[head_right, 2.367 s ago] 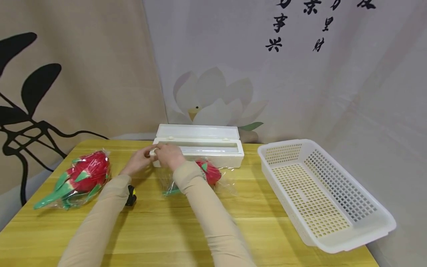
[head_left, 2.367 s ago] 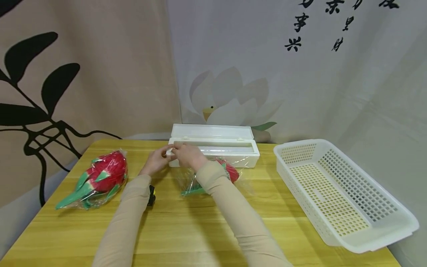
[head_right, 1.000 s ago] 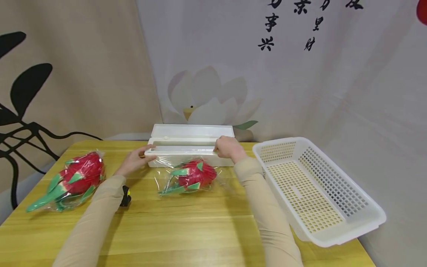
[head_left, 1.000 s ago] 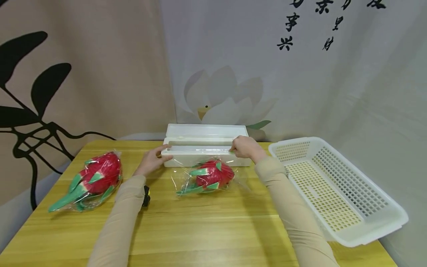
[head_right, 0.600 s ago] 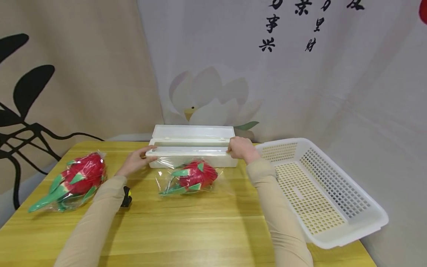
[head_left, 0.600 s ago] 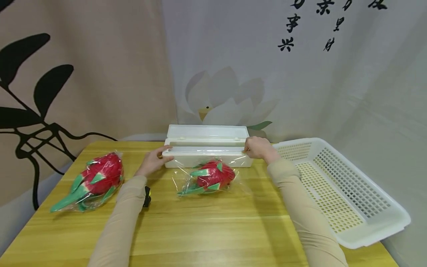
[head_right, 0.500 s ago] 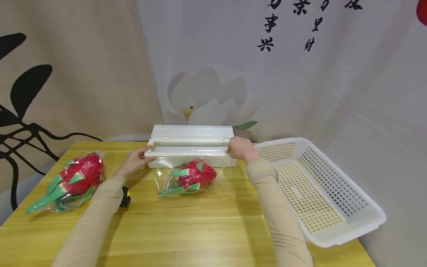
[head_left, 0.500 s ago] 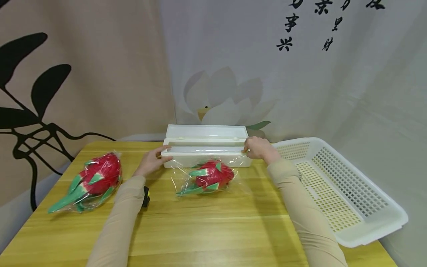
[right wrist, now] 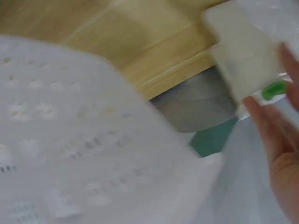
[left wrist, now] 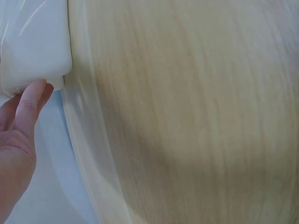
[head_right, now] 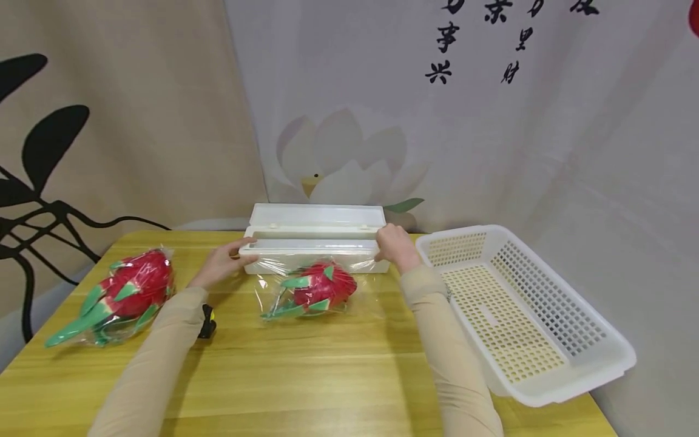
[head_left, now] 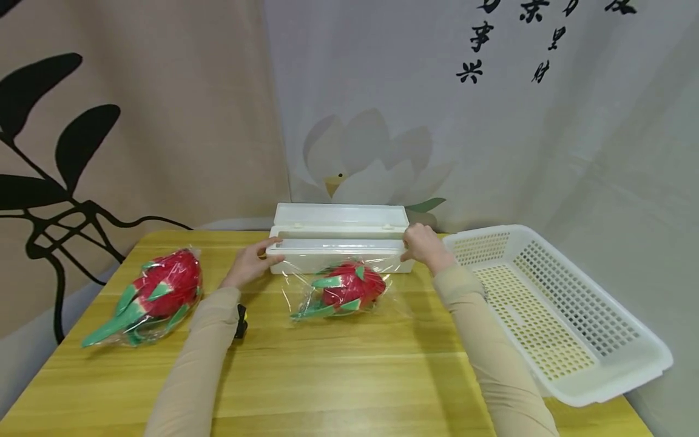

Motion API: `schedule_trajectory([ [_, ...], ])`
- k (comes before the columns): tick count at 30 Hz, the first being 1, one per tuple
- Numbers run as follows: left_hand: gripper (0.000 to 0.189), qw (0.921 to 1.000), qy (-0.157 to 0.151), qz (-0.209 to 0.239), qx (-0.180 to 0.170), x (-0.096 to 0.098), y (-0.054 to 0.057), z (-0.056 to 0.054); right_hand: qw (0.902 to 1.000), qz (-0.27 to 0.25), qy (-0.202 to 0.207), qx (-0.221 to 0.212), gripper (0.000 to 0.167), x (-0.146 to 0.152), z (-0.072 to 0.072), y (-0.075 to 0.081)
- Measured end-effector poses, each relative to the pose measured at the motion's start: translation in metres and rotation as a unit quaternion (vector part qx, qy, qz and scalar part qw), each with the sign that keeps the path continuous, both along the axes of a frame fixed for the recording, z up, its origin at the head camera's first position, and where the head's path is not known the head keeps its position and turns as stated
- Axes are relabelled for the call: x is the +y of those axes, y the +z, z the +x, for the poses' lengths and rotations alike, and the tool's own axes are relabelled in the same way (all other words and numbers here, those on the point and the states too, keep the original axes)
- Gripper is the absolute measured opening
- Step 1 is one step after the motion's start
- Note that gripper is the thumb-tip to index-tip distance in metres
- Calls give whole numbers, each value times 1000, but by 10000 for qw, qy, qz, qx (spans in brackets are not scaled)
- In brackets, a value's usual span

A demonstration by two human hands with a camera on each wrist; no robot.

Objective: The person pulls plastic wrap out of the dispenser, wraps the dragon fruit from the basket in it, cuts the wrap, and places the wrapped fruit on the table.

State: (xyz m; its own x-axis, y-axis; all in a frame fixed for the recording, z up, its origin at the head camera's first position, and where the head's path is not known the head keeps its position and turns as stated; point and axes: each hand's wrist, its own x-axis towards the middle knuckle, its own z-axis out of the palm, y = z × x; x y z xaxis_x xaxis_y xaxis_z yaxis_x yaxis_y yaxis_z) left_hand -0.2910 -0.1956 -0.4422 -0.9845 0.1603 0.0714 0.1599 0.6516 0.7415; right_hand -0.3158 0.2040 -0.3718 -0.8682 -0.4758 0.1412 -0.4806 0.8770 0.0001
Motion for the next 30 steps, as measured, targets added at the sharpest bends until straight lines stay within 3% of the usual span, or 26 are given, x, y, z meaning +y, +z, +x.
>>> schedule_trajectory([
  [4,55,10000,44,-66,23,0,2,1,9999,-134,-95,18,24,6,2,-1],
  [10,54,9995,132,-62,282,4,1,2,9995,199,-184,159,32,5,4,-5],
  [14,48,9988,275,176,373,9,2,6,9987,212,-245,397,35,2,8,-11],
  [21,28,9965,321,648,408,15,7,15,9958,-32,-434,807,23,-3,20,-21],
  [30,21,9948,124,691,735,18,14,32,9946,-518,-44,895,22,-5,45,-17],
])
